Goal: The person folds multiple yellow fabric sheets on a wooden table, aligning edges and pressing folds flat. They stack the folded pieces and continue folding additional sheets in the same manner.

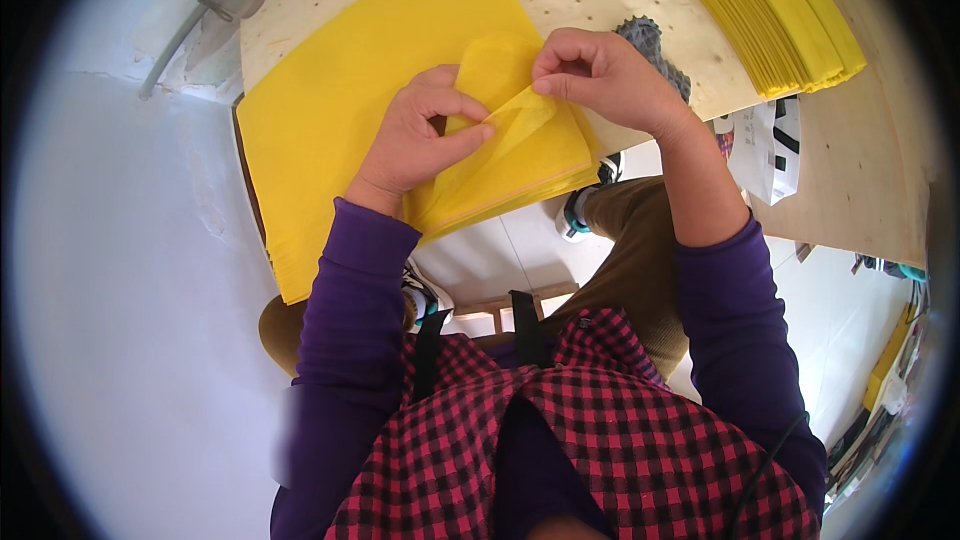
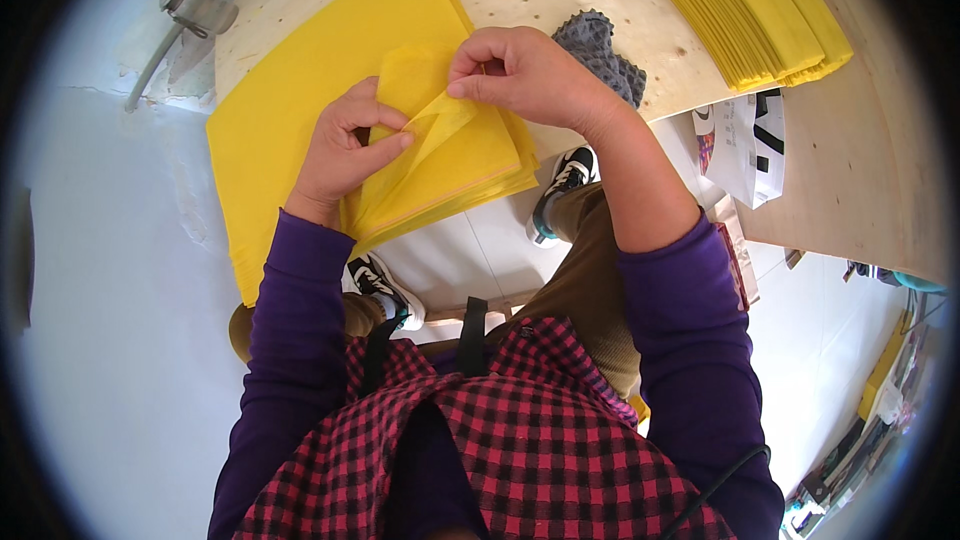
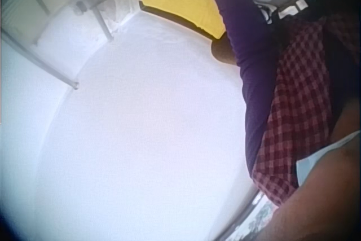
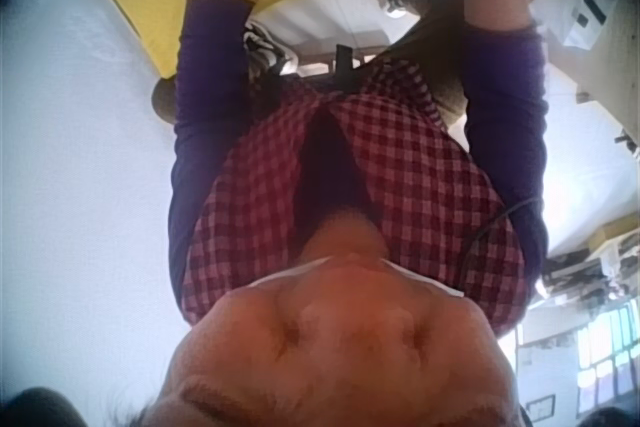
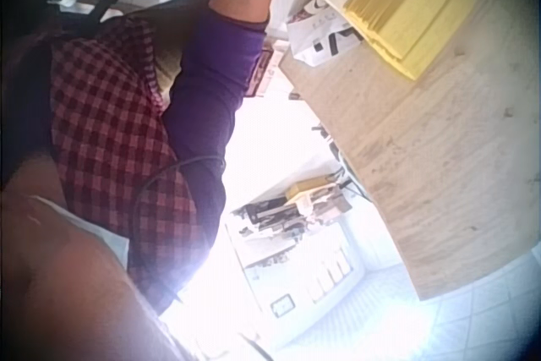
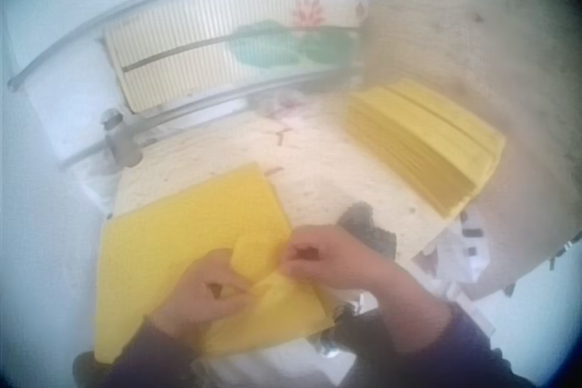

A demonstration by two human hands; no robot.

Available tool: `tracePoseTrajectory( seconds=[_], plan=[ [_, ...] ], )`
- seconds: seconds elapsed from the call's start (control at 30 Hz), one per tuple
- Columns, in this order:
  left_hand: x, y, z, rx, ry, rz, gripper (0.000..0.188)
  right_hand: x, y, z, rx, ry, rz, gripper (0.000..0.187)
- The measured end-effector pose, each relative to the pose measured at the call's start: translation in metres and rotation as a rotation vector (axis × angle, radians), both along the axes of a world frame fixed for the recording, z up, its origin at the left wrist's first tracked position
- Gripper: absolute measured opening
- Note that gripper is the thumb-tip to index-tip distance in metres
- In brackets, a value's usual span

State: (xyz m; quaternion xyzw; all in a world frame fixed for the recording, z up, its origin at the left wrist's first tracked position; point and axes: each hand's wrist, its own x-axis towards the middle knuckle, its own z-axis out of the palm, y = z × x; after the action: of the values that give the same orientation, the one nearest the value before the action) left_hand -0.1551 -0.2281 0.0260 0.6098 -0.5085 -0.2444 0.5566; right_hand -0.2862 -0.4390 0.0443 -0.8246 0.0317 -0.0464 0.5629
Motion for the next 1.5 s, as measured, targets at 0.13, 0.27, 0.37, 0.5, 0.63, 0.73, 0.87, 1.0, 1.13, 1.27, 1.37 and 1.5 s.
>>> tracePoseTrajectory(
  seconds=[0.13,0.27,0.37,0.5,0.63,0.73,0.87,1.0,1.13,1.27,1.37,1.5],
  plan=[
    [0.002,-0.001,0.000,0.004,-0.060,0.007,0.007,-0.003,0.004,0.003,0.019,0.006,-0.041,0.008],
    [0.002,0.002,0.001,0.049,-0.053,0.030,0.007,-0.008,0.009,0.009,0.173,0.083,-0.082,0.011],
    [0.002,0.002,-0.001,0.050,-0.027,0.031,0.006,-0.007,0.012,0.009,0.216,0.069,-0.086,0.016],
    [0.002,0.001,-0.004,0.033,-0.012,0.025,0.006,-0.007,0.011,0.006,0.276,0.037,-0.033,0.019],
    [0.003,0.002,-0.005,0.063,-0.002,0.025,0.007,-0.011,0.006,0.009,0.263,0.066,0.008,0.026],
    [0.004,0.004,-0.004,0.105,0.005,0.009,0.008,-0.015,0.002,0.013,0.261,0.108,0.010,0.031],
    [0.003,0.002,-0.006,0.072,-0.011,0.023,0.007,-0.019,0.000,0.013,0.298,0.169,0.018,0.031],
    [0.001,0.001,-0.006,0.024,0.008,0.029,0.007,-0.021,0.000,0.012,0.352,0.161,0.078,0.032],
    [0.001,0.001,-0.004,0.045,-0.005,0.038,0.007,-0.023,-0.003,0.012,0.369,0.138,0.129,0.034],
    [0.001,0.001,-0.004,0.033,0.026,0.036,0.008,-0.021,-0.003,0.011,0.378,0.093,0.180,0.036],
    [0.003,0.001,-0.003,0.062,-0.017,0.031,0.011,-0.018,0.000,0.008,0.432,0.016,0.215,0.039],
    [0.002,0.002,-0.001,0.019,0.033,-0.003,0.014,-0.014,0.002,0.004,0.410,-0.052,0.214,0.043]
  ],
)
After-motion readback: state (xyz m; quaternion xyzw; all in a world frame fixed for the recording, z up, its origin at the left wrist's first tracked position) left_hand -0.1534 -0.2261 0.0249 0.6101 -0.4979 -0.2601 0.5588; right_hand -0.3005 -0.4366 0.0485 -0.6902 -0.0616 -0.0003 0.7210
